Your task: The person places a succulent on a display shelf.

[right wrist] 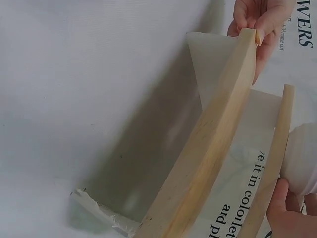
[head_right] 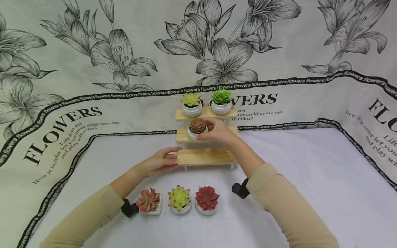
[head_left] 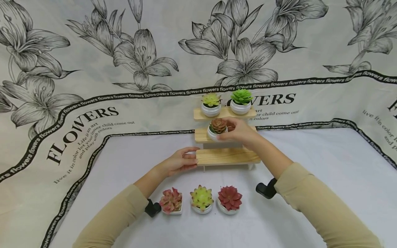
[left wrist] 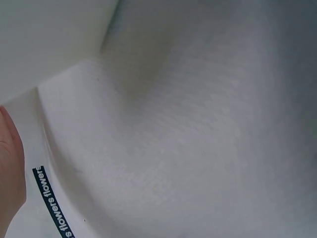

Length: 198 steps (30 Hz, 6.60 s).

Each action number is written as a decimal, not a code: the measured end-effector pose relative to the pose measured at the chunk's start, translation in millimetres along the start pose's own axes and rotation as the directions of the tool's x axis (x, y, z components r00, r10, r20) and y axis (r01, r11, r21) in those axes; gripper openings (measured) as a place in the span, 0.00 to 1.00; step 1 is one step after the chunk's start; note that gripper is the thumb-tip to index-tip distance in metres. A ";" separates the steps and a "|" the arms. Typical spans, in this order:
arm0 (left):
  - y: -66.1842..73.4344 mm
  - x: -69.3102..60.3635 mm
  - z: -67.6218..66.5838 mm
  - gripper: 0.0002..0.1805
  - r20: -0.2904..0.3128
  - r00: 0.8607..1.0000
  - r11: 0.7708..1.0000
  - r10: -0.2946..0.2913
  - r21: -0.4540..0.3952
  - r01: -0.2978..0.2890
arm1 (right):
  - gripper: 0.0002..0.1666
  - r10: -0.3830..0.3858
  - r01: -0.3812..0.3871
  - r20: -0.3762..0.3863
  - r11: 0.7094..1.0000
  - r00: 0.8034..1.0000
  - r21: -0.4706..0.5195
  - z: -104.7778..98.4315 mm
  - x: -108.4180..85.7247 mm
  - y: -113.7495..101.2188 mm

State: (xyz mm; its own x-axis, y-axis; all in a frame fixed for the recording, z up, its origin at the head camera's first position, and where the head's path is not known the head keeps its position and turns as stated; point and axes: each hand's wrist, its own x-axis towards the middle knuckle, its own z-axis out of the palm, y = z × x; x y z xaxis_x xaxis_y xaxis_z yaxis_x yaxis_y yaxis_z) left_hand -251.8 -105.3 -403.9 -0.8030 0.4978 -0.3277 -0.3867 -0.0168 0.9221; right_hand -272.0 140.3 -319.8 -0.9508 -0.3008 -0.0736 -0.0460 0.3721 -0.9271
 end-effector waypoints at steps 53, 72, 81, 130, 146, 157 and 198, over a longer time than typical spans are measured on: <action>-3.8 4.3 -2.8 0.30 -0.005 1.000 1.000 -0.008 0.005 0.008 | 0.41 -0.144 0.069 0.345 0.973 0.928 0.220 -7.4 -114.8 61.6; -4.6 3.1 -3.0 0.30 -0.001 1.000 1.000 -0.013 -0.009 0.013 | 0.42 -0.179 0.063 0.410 0.957 0.894 0.282 17.1 -129.9 93.9; -2.1 0.7 -1.5 0.30 -0.004 1.000 1.000 -0.011 -0.009 0.011 | 0.44 -0.135 -0.008 0.457 0.955 0.879 0.298 30.8 -128.3 98.7; -2.3 1.6 -1.0 0.31 -0.011 1.000 1.000 -0.018 0.001 0.018 | 0.42 -0.043 0.034 0.056 0.987 0.997 0.157 -33.7 -101.1 38.8; -0.9 -0.1 -0.2 0.31 -0.011 1.000 1.000 -0.006 0.002 0.006 | 0.42 0.010 0.000 -0.067 0.990 0.998 0.139 -51.7 -55.8 17.3; 0.6 0.5 0.4 0.31 0.000 1.000 1.000 -0.002 0.002 0.002 | 0.41 0.021 -0.002 -0.134 0.990 0.991 0.142 -48.0 -35.9 20.6; -5.0 4.6 -3.1 0.31 0.014 1.000 1.000 -0.004 -0.021 0.004 | 0.46 -0.205 0.206 0.022 0.978 0.978 -0.024 -34.0 -106.9 18.1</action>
State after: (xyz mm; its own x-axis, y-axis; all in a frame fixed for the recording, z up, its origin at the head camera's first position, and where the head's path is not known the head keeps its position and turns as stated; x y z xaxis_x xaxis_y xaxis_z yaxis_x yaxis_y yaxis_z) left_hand -255.1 -105.6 -410.6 -0.7952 0.5097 -0.3284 -0.3995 -0.0329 0.9162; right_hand -181.7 209.1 -316.2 -0.9141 -0.3903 0.1100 -0.2478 0.3230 -0.9134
